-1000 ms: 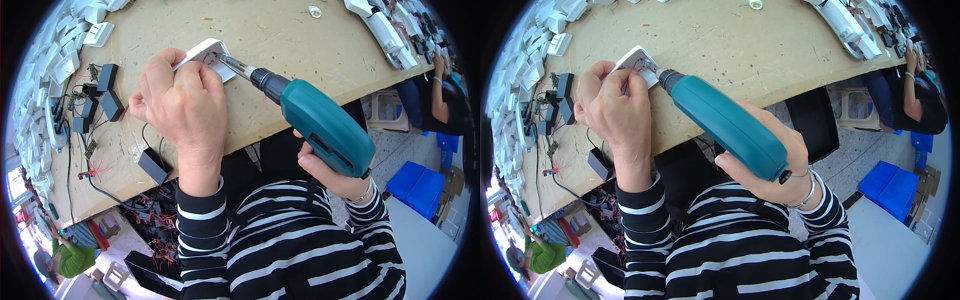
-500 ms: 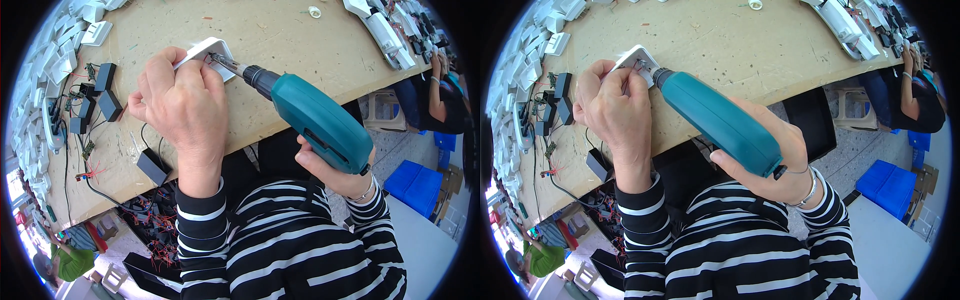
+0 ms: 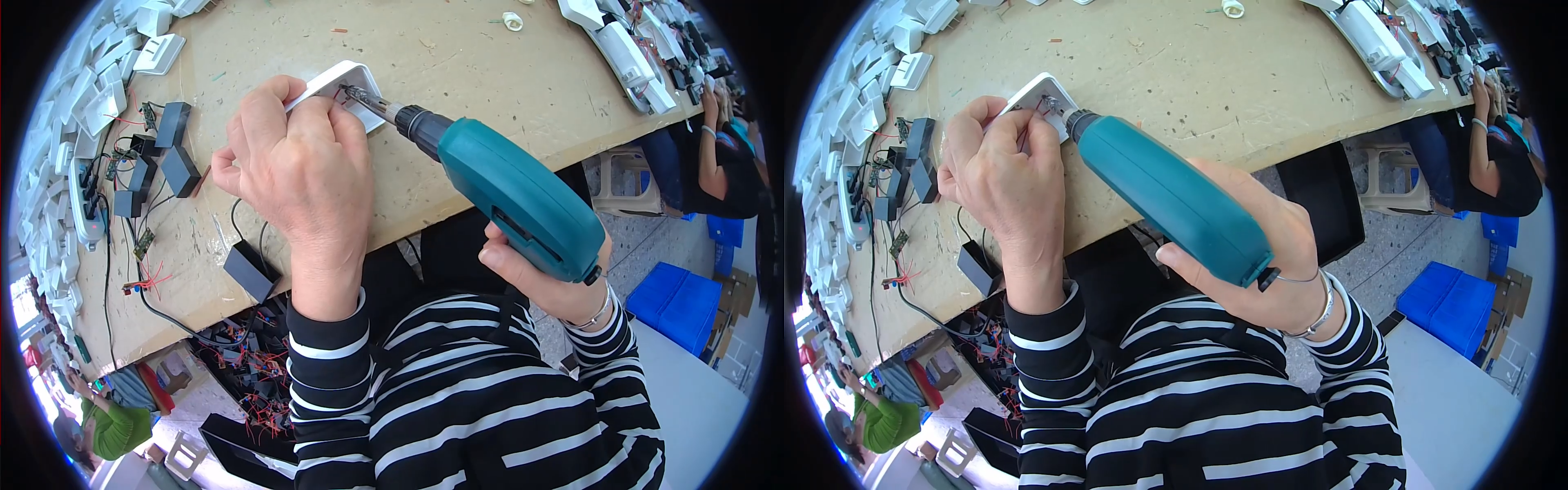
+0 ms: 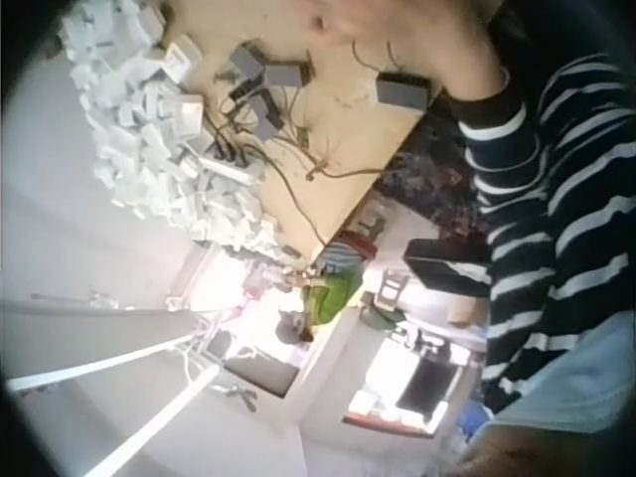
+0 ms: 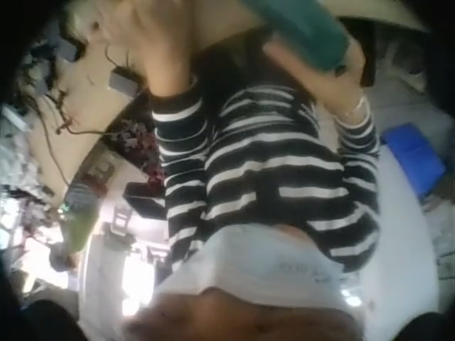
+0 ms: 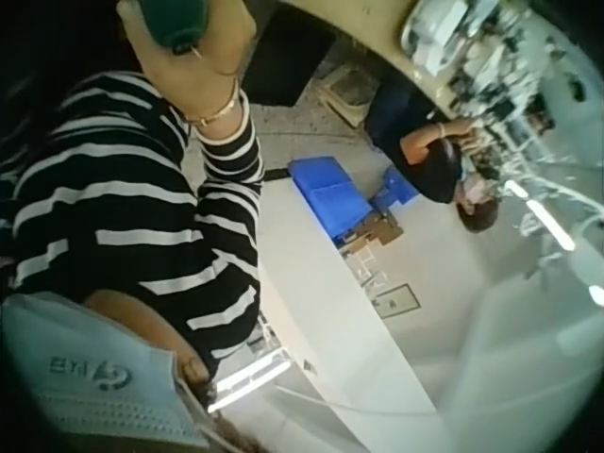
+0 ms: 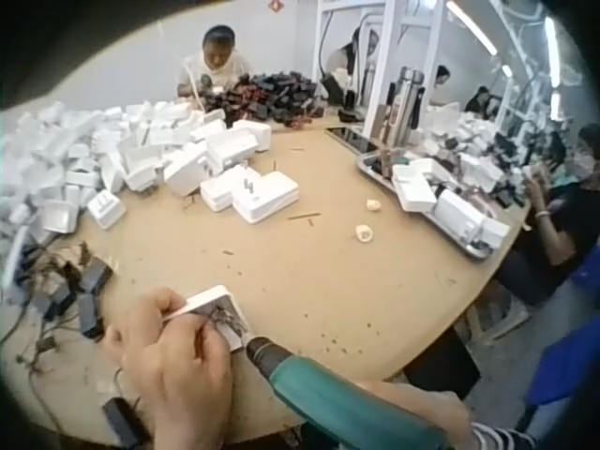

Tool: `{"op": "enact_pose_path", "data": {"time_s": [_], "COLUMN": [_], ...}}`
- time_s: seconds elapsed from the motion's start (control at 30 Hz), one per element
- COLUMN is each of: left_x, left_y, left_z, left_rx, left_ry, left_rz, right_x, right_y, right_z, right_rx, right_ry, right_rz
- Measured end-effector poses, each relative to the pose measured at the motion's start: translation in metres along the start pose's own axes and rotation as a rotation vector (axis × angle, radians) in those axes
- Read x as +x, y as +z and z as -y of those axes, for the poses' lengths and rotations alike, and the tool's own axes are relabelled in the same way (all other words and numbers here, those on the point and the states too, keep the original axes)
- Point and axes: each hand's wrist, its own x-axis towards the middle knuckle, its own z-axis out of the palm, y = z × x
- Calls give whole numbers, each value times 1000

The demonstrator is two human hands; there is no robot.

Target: Soldering wires into small white plastic cases using a handheld soldering gun.

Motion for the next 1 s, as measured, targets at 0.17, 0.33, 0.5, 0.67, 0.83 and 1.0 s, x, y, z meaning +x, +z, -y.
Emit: {"op": "enact_pose_path", "data": {"time_s": [0.17,0.33,0.5,0.67,0.83,1.0], "left_x": [0,0,1,0,0,1], "left_y": [0,-1,-1,-1,-1,-1], "left_z": [0,0,0,0,0,0], "left_rx": [2,-1,2,1,2,1], "left_ry": [5,0,-3,-1,-2,-1], "left_rz": [-8,4,10,9,3,0], "right_x": [0,-2,-4,-3,-1,-3], "right_y": [1,2,4,6,7,7], "right_z": [-1,-2,0,-2,-2,-2], "right_rx": [19,77,92,79,88,81], "right_ry": [4,11,16,0,25,13], "right_rz": [-13,-21,-35,-36,-46,-52]}}
